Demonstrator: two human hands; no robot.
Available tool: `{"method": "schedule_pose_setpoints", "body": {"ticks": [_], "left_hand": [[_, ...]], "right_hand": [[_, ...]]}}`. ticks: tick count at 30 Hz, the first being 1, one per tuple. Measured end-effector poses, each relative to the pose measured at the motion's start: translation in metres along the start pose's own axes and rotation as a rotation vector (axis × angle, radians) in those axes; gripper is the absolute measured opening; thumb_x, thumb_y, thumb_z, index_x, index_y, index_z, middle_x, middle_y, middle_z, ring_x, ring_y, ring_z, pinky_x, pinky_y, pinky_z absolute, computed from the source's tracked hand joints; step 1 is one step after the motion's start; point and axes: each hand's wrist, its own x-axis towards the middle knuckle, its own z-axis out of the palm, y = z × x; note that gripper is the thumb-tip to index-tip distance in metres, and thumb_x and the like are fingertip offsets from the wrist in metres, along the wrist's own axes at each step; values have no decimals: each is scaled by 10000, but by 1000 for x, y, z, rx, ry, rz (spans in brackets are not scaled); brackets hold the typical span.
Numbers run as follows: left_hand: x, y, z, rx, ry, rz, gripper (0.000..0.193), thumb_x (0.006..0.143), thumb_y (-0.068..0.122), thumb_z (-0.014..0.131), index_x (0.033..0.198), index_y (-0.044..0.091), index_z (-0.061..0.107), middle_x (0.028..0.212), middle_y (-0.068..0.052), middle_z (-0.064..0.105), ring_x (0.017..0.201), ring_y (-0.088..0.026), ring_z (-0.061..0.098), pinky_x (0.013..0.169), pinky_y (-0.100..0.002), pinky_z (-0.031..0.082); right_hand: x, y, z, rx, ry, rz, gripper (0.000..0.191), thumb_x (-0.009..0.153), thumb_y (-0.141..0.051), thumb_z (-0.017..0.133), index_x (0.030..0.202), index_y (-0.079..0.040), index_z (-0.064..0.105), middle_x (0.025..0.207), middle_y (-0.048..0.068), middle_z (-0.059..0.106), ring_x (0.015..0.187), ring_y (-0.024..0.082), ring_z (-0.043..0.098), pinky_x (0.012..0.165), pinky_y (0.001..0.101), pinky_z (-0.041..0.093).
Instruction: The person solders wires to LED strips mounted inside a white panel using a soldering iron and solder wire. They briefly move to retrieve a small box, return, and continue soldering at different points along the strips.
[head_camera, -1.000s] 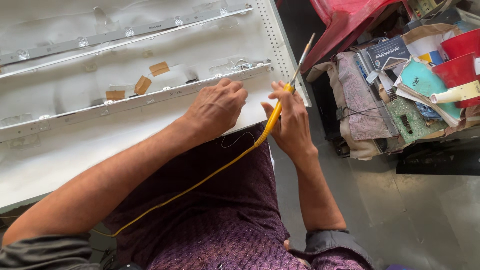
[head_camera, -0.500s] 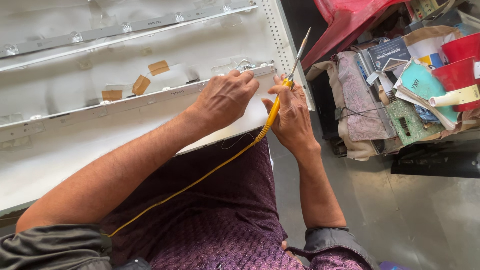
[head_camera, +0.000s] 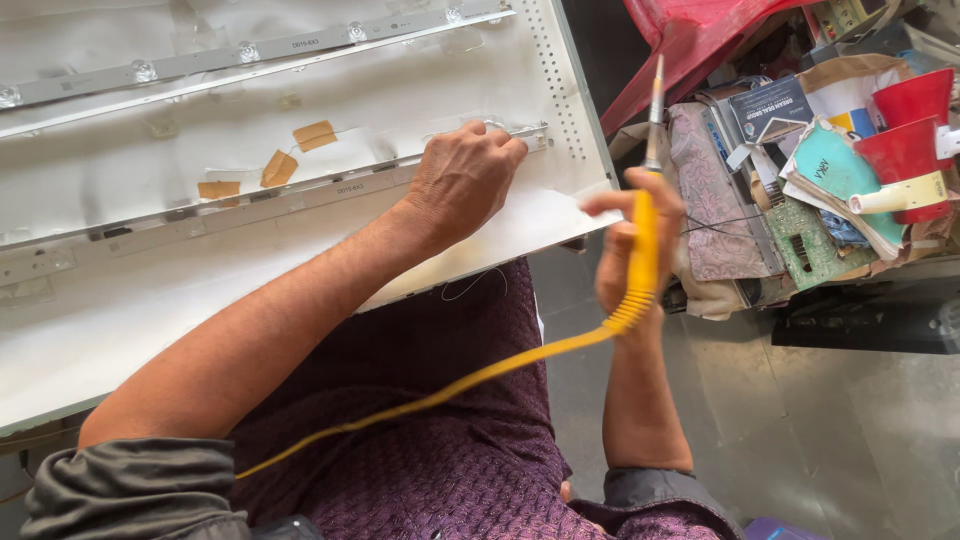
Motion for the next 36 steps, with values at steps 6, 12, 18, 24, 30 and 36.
{"method": "schedule_pose_setpoints", "body": {"ticks": [6, 12, 18, 24, 30, 36], "left_hand": [[3, -2, 11, 25, 83, -5, 112, 911, 34, 691, 803, 45, 721, 770, -62, 718, 720, -183, 646, 553, -340, 573], [4, 1, 19, 56, 97, -23, 99, 927, 69, 706, 840, 45, 747, 824, -76, 720, 761, -177, 648, 596, -337, 588], [6, 5, 21, 89, 111, -30, 120, 904, 66, 708, 790, 47, 741, 828, -66, 707, 772, -174, 650, 587, -334, 589], [9, 14, 18, 72, 129, -56, 175, 904, 66, 714, 731, 48, 729, 798, -60, 670, 780, -176, 647, 580, -334, 587], [8, 15, 16, 57, 133, -59, 176, 891, 63, 729, 718, 36, 720, 790, -53, 650, 767, -171, 633, 580, -334, 583], [7, 14, 20, 34, 159, -68, 190, 888, 61, 737, 699, 40, 717, 779, -52, 635, 758, -173, 611, 571, -344, 572]], "right_hand": [[-12, 7, -38, 185, 184, 154, 851, 1033, -716, 359, 1489, -3, 452, 613, 22, 479, 501, 72, 451, 513, 210, 365], [-28, 28, -49, 351, 295, 118, 748, 1076, -671, 443, 1312, 24, 588, 1115, 148, 620, 705, 174, 611, 607, 285, 573], [-38, 30, -44, 479, 281, 216, 619, 1085, -534, 544, 1273, 54, 580, 1211, 109, 556, 917, 269, 740, 668, 319, 637], [-43, 37, -43, 795, 334, 461, 432, 1085, -389, 629, 1229, 19, 614, 1092, 165, 701, 1010, 292, 744, 810, 343, 646], [-48, 56, -47, 1126, 391, 614, 327, 1033, -283, 691, 1174, 9, 647, 1082, 153, 723, 1035, 306, 748, 881, 361, 647], [-48, 54, -55, 1123, 384, 556, 219, 1050, -123, 720, 1205, 13, 644, 1163, 145, 697, 1120, 286, 707, 1036, 402, 627]]}}
